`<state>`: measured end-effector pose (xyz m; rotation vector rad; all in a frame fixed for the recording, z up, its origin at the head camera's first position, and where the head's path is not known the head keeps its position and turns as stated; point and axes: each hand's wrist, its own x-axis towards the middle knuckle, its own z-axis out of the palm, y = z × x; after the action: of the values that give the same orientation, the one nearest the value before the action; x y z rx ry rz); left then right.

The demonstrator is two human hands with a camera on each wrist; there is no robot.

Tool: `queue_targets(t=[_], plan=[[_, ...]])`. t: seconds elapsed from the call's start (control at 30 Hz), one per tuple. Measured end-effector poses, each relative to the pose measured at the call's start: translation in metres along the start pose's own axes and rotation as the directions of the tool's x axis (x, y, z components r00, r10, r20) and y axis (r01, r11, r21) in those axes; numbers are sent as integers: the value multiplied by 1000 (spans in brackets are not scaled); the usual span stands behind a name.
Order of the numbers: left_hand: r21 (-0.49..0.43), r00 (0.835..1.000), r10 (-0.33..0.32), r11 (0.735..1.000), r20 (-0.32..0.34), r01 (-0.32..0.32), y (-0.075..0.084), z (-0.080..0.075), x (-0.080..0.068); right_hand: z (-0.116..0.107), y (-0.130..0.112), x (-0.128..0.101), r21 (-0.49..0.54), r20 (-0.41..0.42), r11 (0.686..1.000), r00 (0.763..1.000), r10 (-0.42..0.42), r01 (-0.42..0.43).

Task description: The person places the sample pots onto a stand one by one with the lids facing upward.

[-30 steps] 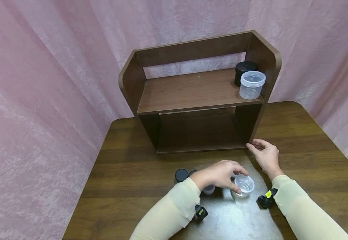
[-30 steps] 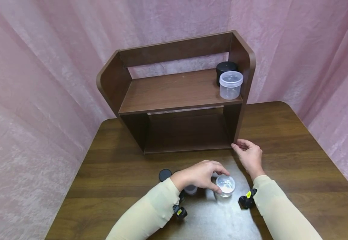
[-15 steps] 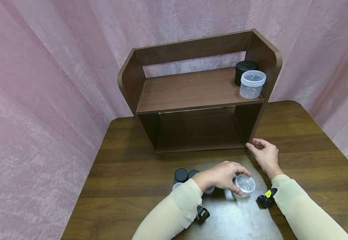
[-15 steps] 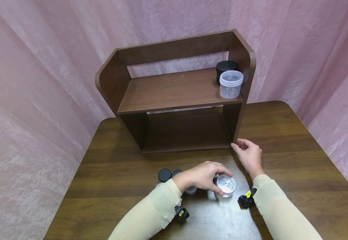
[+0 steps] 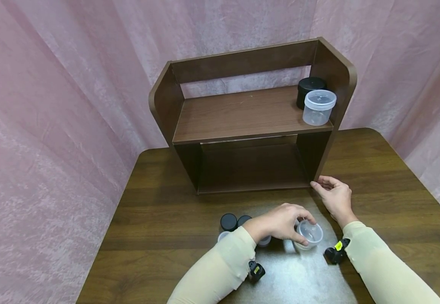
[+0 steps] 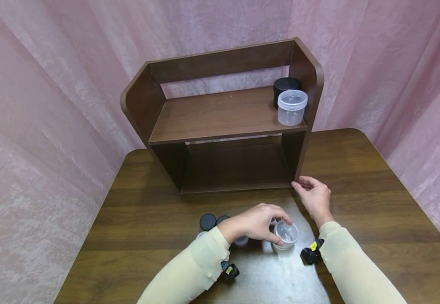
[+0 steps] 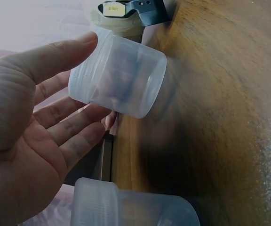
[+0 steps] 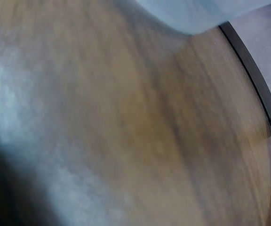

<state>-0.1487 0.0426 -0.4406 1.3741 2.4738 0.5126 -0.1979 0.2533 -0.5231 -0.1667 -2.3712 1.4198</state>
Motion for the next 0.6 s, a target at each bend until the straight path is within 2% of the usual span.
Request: queue_targets(t=[0.6], plan=[[-43, 990, 18, 999, -137, -24, 1, -9, -4, -2, -3, -1, -4, -1, 1000, 1000, -3, 3]])
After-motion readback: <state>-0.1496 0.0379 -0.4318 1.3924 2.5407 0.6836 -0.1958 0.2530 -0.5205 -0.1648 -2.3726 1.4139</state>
